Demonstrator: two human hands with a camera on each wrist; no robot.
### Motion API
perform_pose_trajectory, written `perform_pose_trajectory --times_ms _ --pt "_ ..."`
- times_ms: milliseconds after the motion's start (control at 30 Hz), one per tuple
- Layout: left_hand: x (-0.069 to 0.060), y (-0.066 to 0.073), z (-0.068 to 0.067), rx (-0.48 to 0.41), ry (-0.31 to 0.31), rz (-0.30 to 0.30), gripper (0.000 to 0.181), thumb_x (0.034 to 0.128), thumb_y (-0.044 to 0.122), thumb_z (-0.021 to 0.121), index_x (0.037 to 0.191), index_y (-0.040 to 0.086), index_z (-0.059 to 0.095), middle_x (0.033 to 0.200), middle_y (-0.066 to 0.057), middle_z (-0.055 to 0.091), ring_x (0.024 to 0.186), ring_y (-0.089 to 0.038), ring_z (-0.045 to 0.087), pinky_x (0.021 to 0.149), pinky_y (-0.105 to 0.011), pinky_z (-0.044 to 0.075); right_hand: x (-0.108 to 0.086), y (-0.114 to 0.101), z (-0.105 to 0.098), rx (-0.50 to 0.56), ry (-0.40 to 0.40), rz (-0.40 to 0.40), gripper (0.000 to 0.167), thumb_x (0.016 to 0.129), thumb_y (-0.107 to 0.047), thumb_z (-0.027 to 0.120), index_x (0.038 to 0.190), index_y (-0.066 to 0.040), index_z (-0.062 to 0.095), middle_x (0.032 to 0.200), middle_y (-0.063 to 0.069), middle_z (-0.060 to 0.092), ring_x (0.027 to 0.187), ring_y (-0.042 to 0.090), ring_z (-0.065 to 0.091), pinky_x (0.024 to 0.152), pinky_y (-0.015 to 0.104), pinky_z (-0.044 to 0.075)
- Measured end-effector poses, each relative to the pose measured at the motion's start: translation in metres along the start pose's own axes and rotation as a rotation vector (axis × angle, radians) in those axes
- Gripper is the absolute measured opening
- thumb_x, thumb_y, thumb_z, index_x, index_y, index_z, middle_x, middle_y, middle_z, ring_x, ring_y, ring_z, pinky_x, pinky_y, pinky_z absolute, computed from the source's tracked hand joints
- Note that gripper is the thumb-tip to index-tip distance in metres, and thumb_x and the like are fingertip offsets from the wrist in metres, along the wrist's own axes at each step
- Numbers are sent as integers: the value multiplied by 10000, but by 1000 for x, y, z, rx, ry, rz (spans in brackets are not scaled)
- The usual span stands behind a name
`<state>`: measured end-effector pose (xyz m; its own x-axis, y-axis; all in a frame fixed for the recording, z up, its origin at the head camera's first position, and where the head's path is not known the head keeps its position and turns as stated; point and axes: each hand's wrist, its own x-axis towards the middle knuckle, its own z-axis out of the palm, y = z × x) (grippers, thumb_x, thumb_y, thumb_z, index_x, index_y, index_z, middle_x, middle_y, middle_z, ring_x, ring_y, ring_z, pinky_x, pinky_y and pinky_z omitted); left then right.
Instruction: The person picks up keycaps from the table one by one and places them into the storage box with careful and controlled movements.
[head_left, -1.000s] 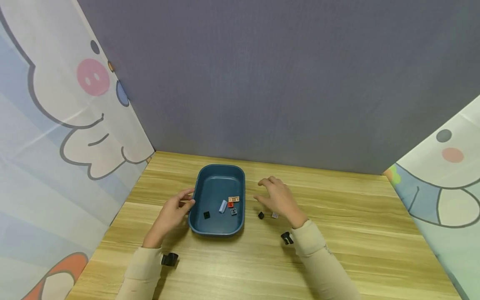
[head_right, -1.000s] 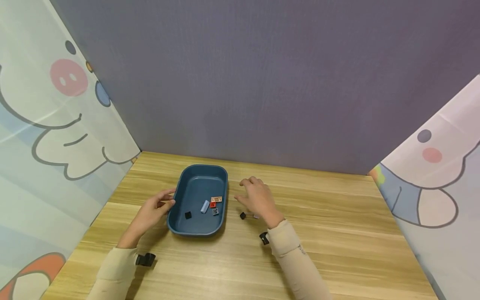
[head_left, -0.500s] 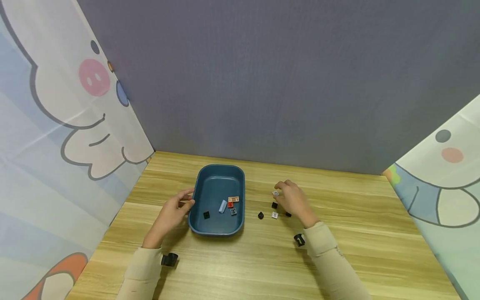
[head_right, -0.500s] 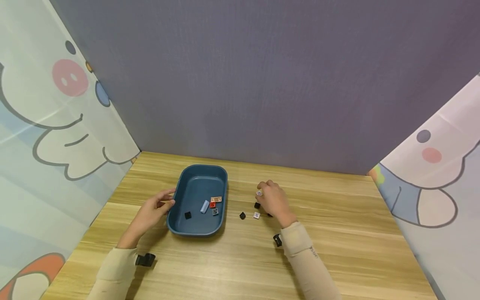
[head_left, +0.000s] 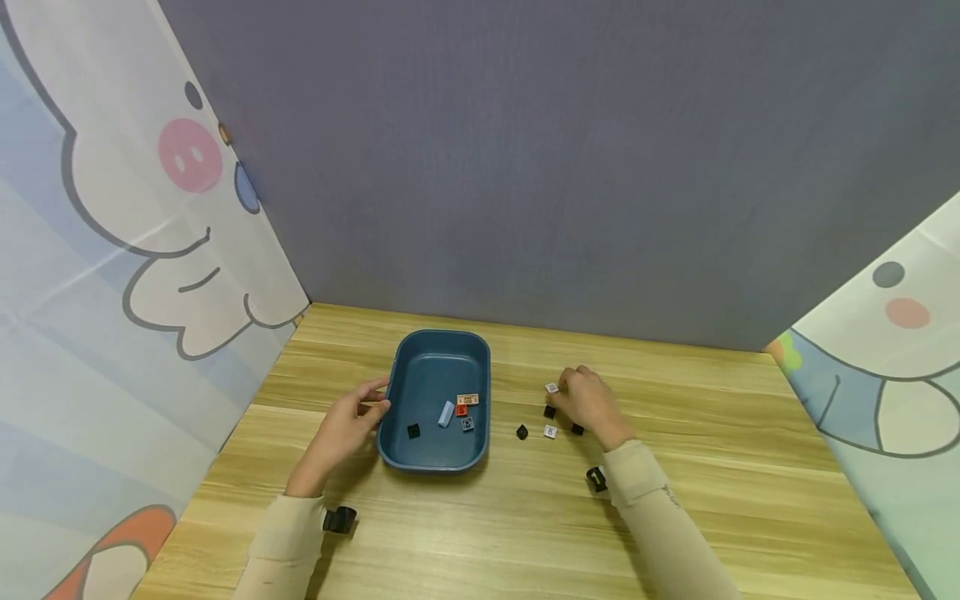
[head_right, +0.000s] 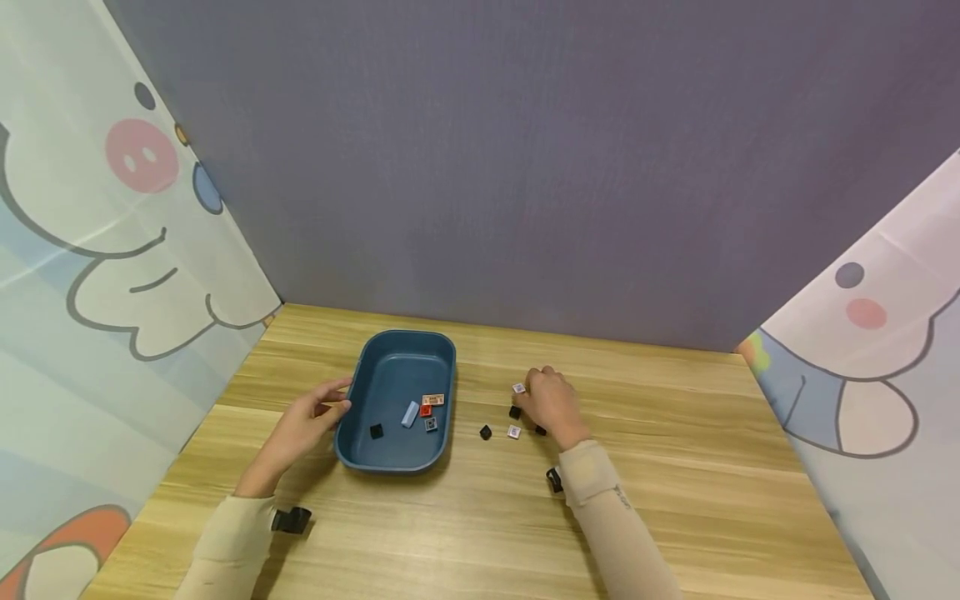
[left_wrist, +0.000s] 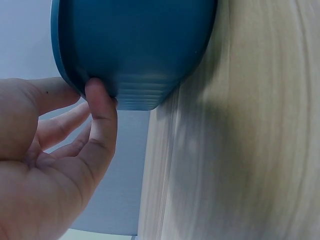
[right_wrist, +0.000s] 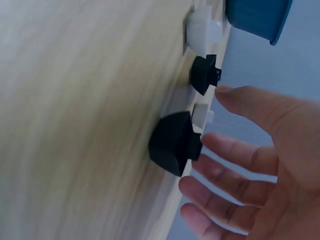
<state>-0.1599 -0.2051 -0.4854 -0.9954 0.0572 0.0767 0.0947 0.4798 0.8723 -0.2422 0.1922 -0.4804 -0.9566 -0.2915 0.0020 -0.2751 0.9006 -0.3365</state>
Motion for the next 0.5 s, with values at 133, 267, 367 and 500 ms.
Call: perform_pose_trajectory --times_ms 133,267,367,500 --pt "0 -1 1 -5 -10 -10 417 1019 61 585 1428 10 523 1208 -254 605 971 -344 661 700 -311 589 2 -1 2 13 -33 66 319 923 -342 718 993 -32 695 932 86 591 789 223 553 675 431 527" --pt "1 -2 1 -4 -18 -10 417 1023 68 580 1432 16 519 1215 -249 603 969 -339 660 701 -308 588 5 -2 4 8 -49 110 304 928 -359 706 940 -56 688 903 74 572 747 212 536 631 406 507" --pt "1 -1 1 -9 -20 -9 415 1024 71 579 1431 17 521 1212 -245 605 973 -339 659 703 -307 588 7 -3 5 -4 -49 124 288 926 -356 705 886 -72 676 871 65 557 721 208 527 602 387 494" --pt "0 0 1 -15 -20 -14 412 1025 67 576 1430 19 522 1206 -239 605 986 -344 656 707 -308 588 7 -4 6 -11 -40 133 273 918 -338 713 834 -86 649 834 58 538 691 209 519 562 371 477"
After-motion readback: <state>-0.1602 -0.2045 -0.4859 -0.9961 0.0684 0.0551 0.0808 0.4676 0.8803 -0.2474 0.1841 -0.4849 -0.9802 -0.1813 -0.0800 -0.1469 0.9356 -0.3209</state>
